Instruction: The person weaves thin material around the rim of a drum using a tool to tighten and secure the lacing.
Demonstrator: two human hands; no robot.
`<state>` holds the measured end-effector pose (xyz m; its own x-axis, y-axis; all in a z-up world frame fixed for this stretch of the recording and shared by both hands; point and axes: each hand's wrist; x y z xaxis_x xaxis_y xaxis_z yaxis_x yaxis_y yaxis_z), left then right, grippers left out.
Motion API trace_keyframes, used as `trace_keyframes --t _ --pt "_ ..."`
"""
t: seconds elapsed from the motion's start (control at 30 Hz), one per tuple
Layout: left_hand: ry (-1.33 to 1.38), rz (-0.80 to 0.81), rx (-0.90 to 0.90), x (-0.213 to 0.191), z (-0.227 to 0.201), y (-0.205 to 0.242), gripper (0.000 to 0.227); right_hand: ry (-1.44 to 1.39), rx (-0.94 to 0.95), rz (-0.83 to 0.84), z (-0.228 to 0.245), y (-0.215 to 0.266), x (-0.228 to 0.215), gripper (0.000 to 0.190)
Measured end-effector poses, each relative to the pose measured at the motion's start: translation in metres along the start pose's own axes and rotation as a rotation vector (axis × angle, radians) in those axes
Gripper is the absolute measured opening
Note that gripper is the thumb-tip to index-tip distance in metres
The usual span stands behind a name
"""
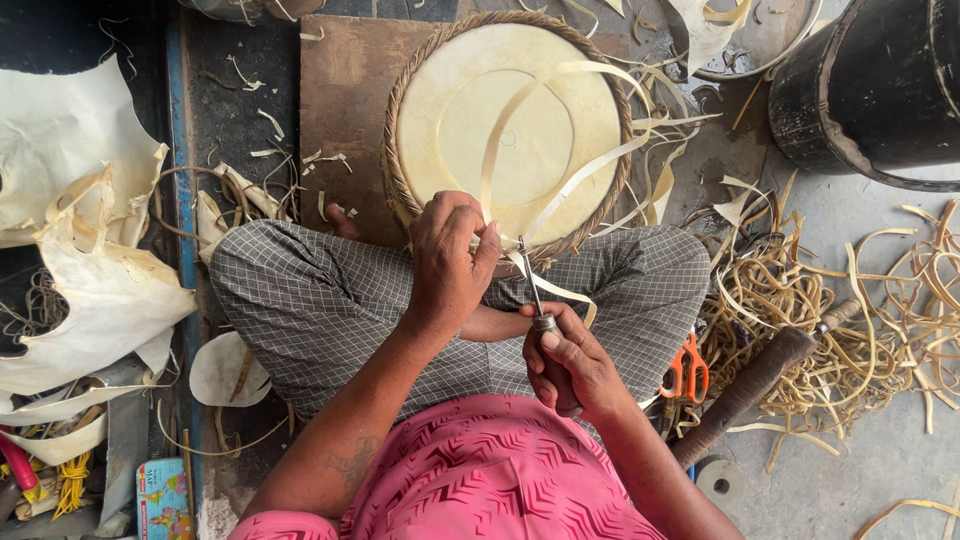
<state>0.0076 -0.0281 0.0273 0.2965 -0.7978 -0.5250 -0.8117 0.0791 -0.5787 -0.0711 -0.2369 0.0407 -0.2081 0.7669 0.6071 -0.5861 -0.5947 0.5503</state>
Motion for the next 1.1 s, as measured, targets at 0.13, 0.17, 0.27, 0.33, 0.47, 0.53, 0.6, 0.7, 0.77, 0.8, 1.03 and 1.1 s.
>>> trace_keyframes --t 0.13,0.17,0.27,0.33,0.47,0.53,0.6,0.7,0.77,0.8,1.03,1.1 --pt "-0.002 0.006 -0.011 0.001 0.001 0.002 0.021 0.003 0.003 -0.009 -0.001 0.000 -0.001 0.044" --pt "-0.002 0.008 -0.012 0.001 0.001 0.002 0.021 0.005 0.003 -0.012 -0.001 0.000 -0.001 0.044" --pt "-0.009 0.006 -0.013 0.001 0.000 0.002 0.021 0.009 -0.003 -0.019 -0.002 0.000 0.000 0.044" --pt "-0.018 0.005 -0.008 0.002 -0.001 0.002 0.021 0.016 -0.007 -0.027 -0.003 0.000 0.000 0.044" --pt "-0.063 -0.002 0.020 0.005 -0.005 0.002 0.020 0.044 0.007 -0.073 -0.003 0.000 0.003 0.045" --pt "-0.082 -0.003 0.032 0.008 -0.009 0.002 0.020 0.082 0.015 -0.113 -0.003 0.000 0.005 0.045" --pt "-0.085 0.002 0.037 0.011 -0.012 0.002 0.020 0.142 0.017 -0.159 -0.004 0.000 0.007 0.045" --pt "-0.094 0.000 0.031 0.015 -0.014 0.004 0.020 0.266 0.076 -0.274 -0.006 0.003 0.005 0.045" --pt "-0.094 0.020 0.033 0.017 -0.014 0.006 0.019 0.201 0.027 -0.179 -0.003 -0.006 -0.002 0.043" --pt "-0.092 0.031 0.034 0.019 -0.014 0.006 0.019 0.169 0.002 -0.132 -0.001 -0.009 -0.005 0.043" --pt "-0.019 0.102 0.103 0.012 -0.010 0.007 0.015 1.536 0.122 -0.605 0.047 0.086 -0.002 0.065" --pt "0.027 0.125 0.109 0.007 -0.005 0.004 0.013 1.346 0.610 -0.541 0.061 0.129 -0.002 0.045"
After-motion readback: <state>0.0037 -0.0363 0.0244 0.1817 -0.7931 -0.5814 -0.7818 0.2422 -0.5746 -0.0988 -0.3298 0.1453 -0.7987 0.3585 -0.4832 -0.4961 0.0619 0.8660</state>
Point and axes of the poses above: each hand's wrist, its own y-axis away from the middle knuckle, its own x-axis out of the palm, z = x × y, and after that the axes turned 13 degrees about x, right-handed
